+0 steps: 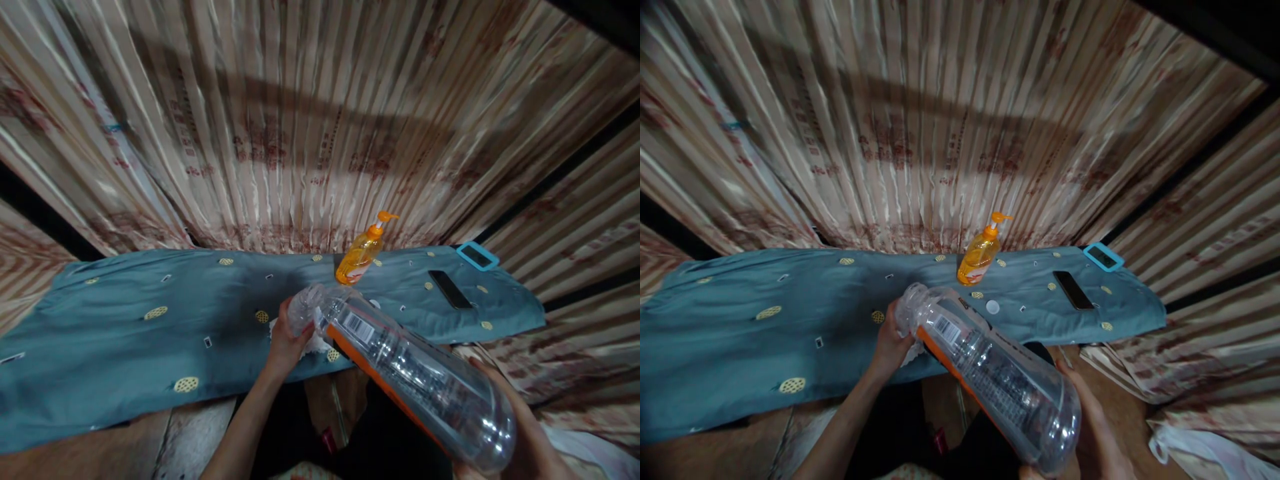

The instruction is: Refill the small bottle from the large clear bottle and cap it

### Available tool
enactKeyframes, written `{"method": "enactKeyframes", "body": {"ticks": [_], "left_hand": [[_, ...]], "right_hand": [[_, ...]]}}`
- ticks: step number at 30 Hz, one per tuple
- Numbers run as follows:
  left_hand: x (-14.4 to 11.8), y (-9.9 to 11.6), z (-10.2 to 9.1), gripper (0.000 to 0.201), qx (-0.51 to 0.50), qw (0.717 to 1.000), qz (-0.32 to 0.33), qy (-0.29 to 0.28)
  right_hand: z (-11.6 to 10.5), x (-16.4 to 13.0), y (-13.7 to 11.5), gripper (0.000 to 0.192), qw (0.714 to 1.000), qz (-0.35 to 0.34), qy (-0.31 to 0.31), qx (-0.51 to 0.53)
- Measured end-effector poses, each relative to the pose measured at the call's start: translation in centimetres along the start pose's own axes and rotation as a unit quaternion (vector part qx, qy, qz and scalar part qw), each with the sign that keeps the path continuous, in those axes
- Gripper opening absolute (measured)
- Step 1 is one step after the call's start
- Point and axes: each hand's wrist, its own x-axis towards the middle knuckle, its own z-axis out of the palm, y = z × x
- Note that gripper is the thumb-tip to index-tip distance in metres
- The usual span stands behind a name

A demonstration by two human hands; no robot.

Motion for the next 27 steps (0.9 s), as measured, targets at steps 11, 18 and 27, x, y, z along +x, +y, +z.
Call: {"method": "enactKeyframes", "body": {"ticks": [11,18,27], "left_hand": [[-0.12,0.48,-0.07,0.063,-0.001,1.0,-0.011,-0.007],[-0.15,0.52,-0.01,0.062,0.002,1.0,-0.007,-0.004],[-0.19,0.5,0.04,0.063,-0.007,1.0,-0.015,0.004]], "right_hand": [[0.09,-0.37,0.2,0.087,1.0,-0.001,0.003,-0.007],[0.13,-0.54,0.59,0.095,1.0,0.011,-0.002,0.009],[-0.29,-0.03,-0.06,0.089,1.0,-0.002,-0.003,-0.026]]}}
